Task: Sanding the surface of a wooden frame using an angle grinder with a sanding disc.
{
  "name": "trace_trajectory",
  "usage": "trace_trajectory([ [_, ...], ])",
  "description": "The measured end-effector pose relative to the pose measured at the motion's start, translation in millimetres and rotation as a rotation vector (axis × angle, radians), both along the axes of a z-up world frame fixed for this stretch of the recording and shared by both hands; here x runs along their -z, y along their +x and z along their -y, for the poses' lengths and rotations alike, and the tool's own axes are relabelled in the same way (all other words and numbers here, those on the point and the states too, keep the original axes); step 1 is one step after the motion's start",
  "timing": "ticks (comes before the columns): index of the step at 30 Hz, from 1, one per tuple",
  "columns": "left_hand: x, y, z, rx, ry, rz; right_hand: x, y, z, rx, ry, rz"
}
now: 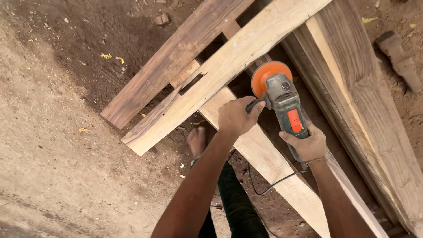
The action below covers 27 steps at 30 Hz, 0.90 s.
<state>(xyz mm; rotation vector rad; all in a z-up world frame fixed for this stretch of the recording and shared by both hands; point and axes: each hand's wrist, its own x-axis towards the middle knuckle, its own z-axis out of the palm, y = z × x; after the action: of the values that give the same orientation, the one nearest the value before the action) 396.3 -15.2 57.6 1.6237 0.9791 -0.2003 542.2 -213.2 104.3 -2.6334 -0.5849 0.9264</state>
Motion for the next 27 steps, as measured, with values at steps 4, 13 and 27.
trace_trajectory([
  [4, 14, 4, 5, 0.015, 0.007, 0.054, 2, 2, -2, 0.005, -0.073, -0.003],
  [13, 15, 11, -7, -0.034, 0.126, 0.093, 11, 8, -10, 0.027, 0.008, -0.073],
  [27, 5, 14, -6, -0.009, 0.107, 0.008, 10, 14, -9, 0.071, 0.08, -0.143],
])
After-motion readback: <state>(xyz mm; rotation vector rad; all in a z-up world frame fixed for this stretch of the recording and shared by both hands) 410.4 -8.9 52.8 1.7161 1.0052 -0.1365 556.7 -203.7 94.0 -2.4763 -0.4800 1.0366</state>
